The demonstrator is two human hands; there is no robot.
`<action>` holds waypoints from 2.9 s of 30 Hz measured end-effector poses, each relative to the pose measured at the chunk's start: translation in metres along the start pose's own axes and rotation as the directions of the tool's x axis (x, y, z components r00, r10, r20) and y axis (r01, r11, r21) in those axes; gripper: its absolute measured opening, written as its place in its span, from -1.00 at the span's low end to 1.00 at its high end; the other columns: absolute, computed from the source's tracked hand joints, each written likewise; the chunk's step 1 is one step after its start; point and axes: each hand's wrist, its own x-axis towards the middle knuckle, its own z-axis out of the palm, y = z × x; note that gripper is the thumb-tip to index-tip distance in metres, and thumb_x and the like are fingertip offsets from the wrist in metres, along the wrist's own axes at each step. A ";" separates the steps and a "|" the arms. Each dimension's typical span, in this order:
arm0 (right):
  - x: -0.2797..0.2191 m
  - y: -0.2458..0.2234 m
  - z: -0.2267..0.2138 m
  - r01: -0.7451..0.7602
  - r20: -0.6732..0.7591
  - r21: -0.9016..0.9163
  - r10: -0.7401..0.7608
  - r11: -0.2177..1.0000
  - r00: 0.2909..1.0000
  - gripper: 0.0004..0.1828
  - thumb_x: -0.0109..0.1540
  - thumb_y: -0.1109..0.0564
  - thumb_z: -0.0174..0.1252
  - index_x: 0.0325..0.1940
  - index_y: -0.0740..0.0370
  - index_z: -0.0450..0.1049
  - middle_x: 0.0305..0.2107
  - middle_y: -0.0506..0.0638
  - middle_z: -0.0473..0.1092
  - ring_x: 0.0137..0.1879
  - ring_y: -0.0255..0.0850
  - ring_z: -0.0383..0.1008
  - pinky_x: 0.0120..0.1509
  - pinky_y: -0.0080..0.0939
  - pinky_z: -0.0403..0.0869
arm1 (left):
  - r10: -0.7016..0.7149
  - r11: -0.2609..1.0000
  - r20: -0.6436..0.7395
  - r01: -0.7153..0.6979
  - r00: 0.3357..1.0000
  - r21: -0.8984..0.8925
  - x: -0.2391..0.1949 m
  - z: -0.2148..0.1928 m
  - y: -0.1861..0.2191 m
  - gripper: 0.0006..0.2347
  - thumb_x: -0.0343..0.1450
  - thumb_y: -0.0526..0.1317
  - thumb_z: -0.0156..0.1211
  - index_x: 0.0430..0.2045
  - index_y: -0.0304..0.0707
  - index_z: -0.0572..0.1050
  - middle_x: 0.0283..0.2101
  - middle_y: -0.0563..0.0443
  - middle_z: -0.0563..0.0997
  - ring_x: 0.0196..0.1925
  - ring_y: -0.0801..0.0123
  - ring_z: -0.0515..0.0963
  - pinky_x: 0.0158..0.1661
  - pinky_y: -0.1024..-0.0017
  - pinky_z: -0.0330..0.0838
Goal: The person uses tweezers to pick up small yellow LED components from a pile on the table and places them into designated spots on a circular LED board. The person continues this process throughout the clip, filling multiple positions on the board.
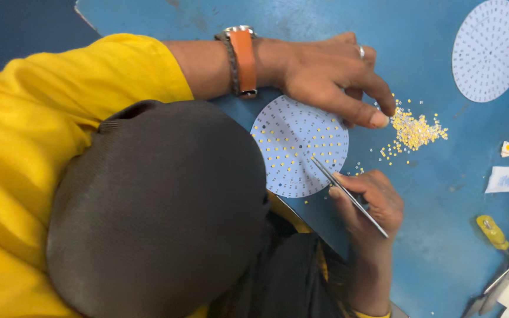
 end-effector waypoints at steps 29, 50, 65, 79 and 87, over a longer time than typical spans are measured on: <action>-0.068 0.008 -0.004 -0.236 -0.468 0.210 0.309 0.949 0.828 -0.82 0.36 0.21 0.30 -0.07 0.43 0.52 -0.44 0.00 0.46 -0.35 -0.41 0.39 -0.22 -0.49 0.34 | -0.107 0.987 0.050 0.112 0.993 -0.116 -0.010 -0.030 0.007 -0.56 0.50 0.13 0.02 -0.02 -0.24 0.61 -0.39 -0.04 0.72 -0.25 0.31 0.73 -0.15 0.38 0.52; -0.053 0.010 0.007 -0.383 -0.404 0.124 0.399 0.915 0.823 -0.81 0.28 0.28 0.32 -0.05 0.43 0.56 -0.41 -0.12 0.46 -0.34 -0.51 0.33 -0.24 -0.50 0.31 | -0.033 0.995 -0.084 0.041 0.996 0.095 -0.102 -0.032 0.013 -0.37 0.51 0.26 -0.12 0.22 -0.31 0.48 -0.06 0.06 0.72 0.07 0.26 0.39 0.26 0.17 0.10; -0.055 0.002 -0.001 -0.378 -0.334 0.050 0.372 0.924 0.866 -0.83 0.24 0.28 0.32 -0.10 0.41 0.58 -0.41 -0.10 0.50 -0.32 -0.47 0.43 -0.22 -0.49 0.37 | -0.028 0.995 -0.092 0.037 0.995 0.097 -0.102 -0.030 0.009 -0.40 0.52 0.25 -0.11 0.22 -0.26 0.49 -0.06 0.13 0.72 0.02 0.38 0.39 0.27 0.21 0.08; -0.059 0.005 0.001 -0.365 -0.341 0.046 0.358 0.930 0.869 -0.85 0.27 0.32 0.30 -0.08 0.41 0.57 -0.41 -0.06 0.47 -0.33 -0.44 0.39 -0.24 -0.44 0.33 | 0.009 0.996 -0.105 0.000 0.994 0.086 -0.103 -0.030 0.009 -0.42 0.53 0.22 -0.07 0.20 -0.31 0.50 -0.09 0.10 0.73 -0.04 0.39 0.39 0.18 0.28 0.13; -0.085 -0.010 0.035 -0.275 -0.365 -0.014 0.251 0.961 0.896 -0.85 0.29 0.22 0.29 -0.19 0.39 0.50 -0.43 0.02 0.45 -0.35 -0.36 0.38 -0.20 -0.38 0.34 | 0.039 0.998 -0.132 -0.032 0.990 0.055 -0.106 -0.029 0.005 -0.50 0.63 0.14 0.02 0.24 -0.33 0.50 -0.11 0.08 0.73 0.00 0.32 0.53 0.05 0.30 0.43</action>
